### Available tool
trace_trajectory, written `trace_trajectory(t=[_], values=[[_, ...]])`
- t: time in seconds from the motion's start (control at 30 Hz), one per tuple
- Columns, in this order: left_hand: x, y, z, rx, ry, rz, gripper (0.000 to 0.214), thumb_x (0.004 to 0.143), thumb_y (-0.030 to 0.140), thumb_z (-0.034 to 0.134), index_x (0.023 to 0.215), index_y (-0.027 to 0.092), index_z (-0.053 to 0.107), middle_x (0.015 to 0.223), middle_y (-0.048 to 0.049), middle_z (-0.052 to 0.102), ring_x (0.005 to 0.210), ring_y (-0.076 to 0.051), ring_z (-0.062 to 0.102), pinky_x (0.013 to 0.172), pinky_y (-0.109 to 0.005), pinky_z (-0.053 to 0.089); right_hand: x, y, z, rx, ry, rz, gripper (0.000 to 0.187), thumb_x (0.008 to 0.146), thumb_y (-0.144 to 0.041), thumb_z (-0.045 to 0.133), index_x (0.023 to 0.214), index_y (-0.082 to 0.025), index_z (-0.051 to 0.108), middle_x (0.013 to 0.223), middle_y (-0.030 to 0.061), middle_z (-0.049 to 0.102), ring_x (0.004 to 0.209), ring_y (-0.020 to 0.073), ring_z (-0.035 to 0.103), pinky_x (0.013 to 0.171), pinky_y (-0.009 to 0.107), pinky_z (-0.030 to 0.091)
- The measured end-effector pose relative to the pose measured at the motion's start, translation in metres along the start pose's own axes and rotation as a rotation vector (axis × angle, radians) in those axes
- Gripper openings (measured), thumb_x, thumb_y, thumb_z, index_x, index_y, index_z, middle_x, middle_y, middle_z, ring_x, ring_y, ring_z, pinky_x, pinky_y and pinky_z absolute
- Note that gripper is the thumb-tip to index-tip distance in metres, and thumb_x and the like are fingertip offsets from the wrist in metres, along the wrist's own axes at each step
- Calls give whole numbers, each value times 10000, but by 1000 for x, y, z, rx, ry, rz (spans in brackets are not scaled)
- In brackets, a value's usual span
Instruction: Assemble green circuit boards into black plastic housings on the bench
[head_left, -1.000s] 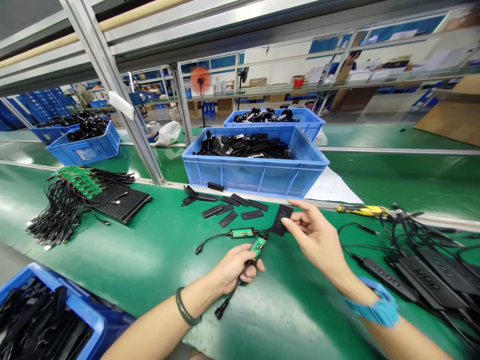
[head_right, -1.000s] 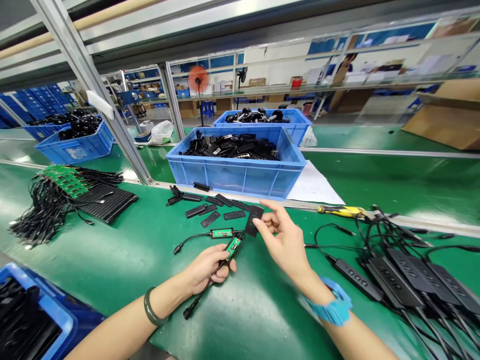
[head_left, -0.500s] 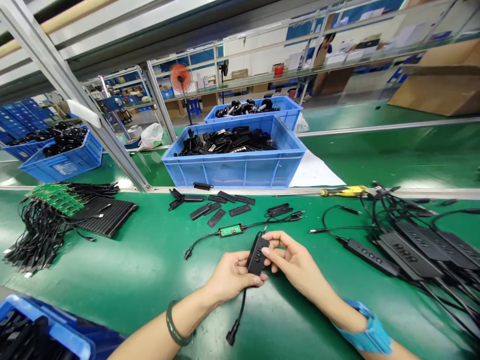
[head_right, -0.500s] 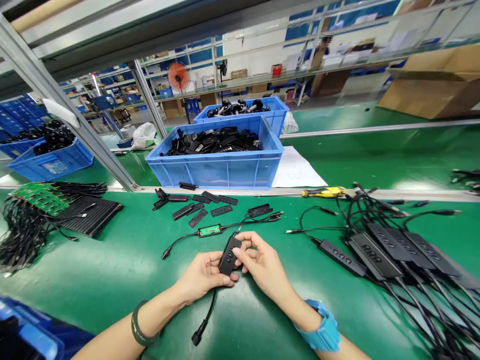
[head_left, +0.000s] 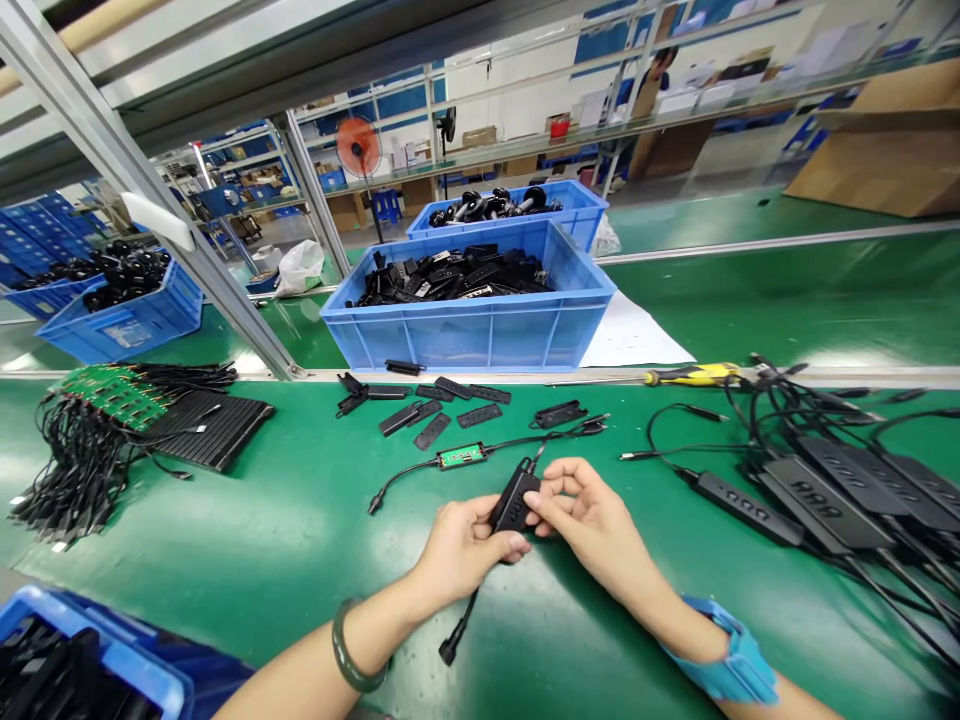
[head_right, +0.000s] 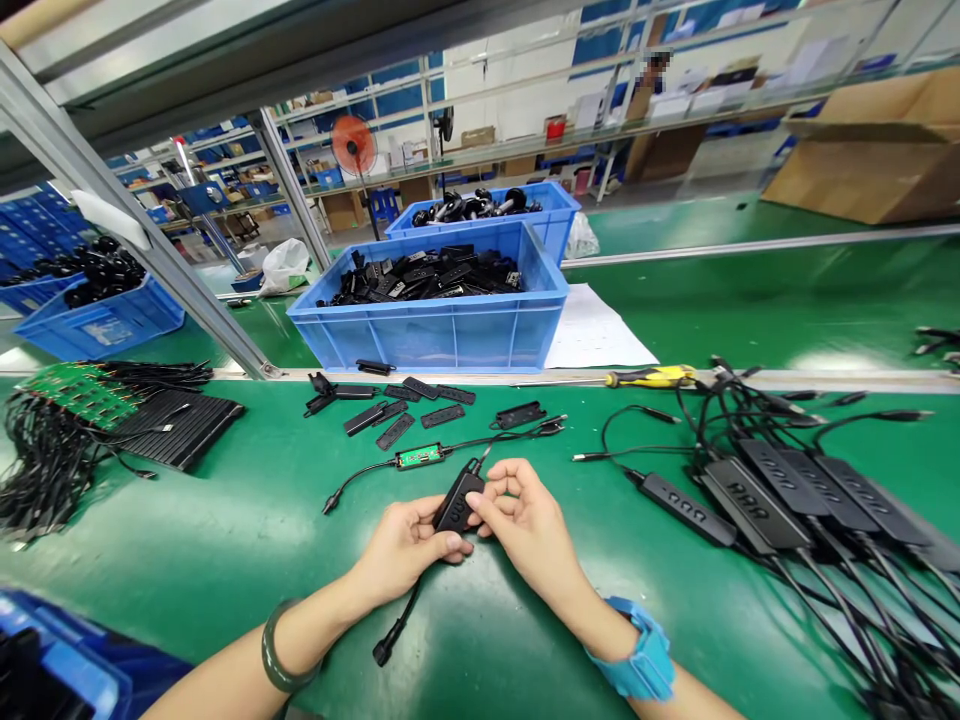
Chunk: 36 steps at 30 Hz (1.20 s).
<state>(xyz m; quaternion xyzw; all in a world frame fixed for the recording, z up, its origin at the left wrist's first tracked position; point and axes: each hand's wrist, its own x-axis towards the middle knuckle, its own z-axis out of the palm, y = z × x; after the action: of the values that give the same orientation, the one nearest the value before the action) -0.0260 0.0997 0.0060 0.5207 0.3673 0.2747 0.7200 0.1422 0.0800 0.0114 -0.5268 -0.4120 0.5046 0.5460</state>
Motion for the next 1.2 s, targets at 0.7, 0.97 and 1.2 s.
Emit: trace_trajectory(t=[0.7, 0.97, 1.2], values=[[-2, 22, -23, 947, 41, 499, 502, 889, 396, 627, 1342, 213, 511, 1118, -90, 658, 1007, -222, 621, 851, -344, 546, 1, -56, -28, -439, 217, -226, 486, 933, -562, 359, 1244, -232, 534, 736, 13, 605, 600, 182, 566, 567, 294, 475], [14, 13, -46, 1487, 247, 432, 516, 919, 204, 542, 1420, 192, 418, 1457, -159, 474, 1312, -308, 469, 1049, -496, 436, 28, -114, -172, -1501, 355, -33, 178, 856, -314, 540, 970, -283, 673, 832, 142, 714, 711, 344, 679, 676, 473, 510], [10, 17, -34, 1567, 264, 276, 377, 894, 186, 594, 1268, 172, 544, 1095, -98, 634, 1015, -274, 581, 882, -416, 511, 70, -72, -124, -1649, 121, -195, 129, 846, -220, 580, 835, -170, 698, 842, 212, 711, 736, 374, 697, 628, 479, 513]])
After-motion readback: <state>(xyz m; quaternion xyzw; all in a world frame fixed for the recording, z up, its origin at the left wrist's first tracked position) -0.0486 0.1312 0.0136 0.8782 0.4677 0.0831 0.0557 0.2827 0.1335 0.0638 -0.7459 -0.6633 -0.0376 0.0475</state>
